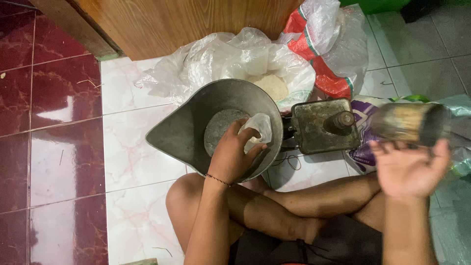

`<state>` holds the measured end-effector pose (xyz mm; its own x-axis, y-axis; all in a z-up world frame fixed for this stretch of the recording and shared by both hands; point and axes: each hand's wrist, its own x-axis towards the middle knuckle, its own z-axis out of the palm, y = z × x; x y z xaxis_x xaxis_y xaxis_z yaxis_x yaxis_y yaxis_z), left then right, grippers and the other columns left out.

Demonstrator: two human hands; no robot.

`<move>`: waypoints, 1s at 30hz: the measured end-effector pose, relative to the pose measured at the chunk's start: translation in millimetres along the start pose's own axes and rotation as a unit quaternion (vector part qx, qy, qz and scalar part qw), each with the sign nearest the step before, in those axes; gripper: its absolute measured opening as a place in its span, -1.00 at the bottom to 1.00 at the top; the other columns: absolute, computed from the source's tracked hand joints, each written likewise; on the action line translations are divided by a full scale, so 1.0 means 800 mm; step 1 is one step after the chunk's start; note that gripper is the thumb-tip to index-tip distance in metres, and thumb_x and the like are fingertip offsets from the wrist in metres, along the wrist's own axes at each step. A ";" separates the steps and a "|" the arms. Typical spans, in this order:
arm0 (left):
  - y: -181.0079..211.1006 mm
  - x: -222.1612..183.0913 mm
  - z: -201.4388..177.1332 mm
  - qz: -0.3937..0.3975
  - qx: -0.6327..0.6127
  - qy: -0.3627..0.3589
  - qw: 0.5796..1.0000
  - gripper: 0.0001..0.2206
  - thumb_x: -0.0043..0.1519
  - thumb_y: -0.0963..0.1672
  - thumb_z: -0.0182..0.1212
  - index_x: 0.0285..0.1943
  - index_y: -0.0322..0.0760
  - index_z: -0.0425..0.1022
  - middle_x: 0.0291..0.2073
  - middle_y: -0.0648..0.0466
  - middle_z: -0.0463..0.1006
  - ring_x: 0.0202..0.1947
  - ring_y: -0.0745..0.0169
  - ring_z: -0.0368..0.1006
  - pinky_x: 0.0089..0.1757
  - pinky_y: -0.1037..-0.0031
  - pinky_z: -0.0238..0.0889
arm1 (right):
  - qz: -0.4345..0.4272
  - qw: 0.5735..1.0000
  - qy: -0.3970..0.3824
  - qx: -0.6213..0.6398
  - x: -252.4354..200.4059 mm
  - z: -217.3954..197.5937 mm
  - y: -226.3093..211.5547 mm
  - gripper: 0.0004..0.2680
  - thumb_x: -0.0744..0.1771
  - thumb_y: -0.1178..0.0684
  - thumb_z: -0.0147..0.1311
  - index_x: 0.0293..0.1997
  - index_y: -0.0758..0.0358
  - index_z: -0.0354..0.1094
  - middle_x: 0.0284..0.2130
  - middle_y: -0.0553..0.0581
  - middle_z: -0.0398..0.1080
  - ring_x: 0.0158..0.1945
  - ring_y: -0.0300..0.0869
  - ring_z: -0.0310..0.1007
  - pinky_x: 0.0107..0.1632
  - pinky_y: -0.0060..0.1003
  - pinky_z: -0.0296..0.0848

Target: The person fills a small plastic bag with grain by scooping it from a larger container using a tin can.

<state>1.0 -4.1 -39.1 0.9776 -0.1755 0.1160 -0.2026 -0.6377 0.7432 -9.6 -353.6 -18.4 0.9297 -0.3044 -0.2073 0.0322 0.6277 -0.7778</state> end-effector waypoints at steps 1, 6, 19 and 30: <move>0.000 0.000 0.001 0.001 0.001 -0.001 1.000 -0.77 0.12 -0.02 0.28 -0.15 -0.15 0.48 0.12 -0.17 0.35 0.08 -0.20 0.34 -0.02 0.17 0.24 | -0.001 1.000 0.001 0.002 0.012 -0.038 -0.009 -0.72 0.26 -0.32 0.01 -0.19 -0.03 0.46 -0.36 -0.06 0.41 -0.13 -0.12 0.38 0.06 -0.06 0.34; -0.002 0.002 0.004 0.006 0.019 0.000 1.000 -0.86 0.15 -0.03 0.24 -0.26 -0.11 0.56 0.15 -0.22 0.33 0.11 -0.23 0.30 0.03 0.15 0.18 | -0.157 0.919 0.146 -0.331 0.091 -0.240 -0.035 -0.51 0.27 -0.48 -0.30 0.26 -0.19 0.20 0.23 -0.14 0.36 0.24 -0.31 0.45 0.05 -0.40 0.53; -0.001 0.003 0.009 0.026 0.043 0.008 0.999 -0.87 0.14 -0.05 0.26 -0.30 -0.12 0.58 0.13 -0.17 0.35 0.09 -0.19 0.33 0.03 0.16 0.19 | -0.357 0.608 0.105 -0.701 0.119 -0.236 -0.041 -0.65 0.36 0.23 0.26 0.23 0.59 0.24 -0.08 0.57 0.40 -0.17 0.28 0.43 -0.18 0.02 0.38; 0.017 0.006 -0.002 -0.004 0.023 -0.012 1.000 -0.89 0.16 -0.06 0.23 -0.31 -0.12 0.57 0.08 -0.22 0.35 0.02 -0.43 0.37 -0.05 -0.02 0.30 | -0.303 0.588 0.004 -0.750 0.197 -0.279 -0.027 -0.69 0.22 0.25 0.15 0.07 0.45 0.38 -0.19 0.43 0.36 -0.09 0.19 0.26 -0.05 -0.02 0.23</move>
<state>2.9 -12.6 -27.1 0.9777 -0.1875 0.0946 -0.1980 -0.6734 0.7123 54.4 -575.1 -166.9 0.9125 -0.1538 0.3791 -0.0094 -0.9342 -0.3566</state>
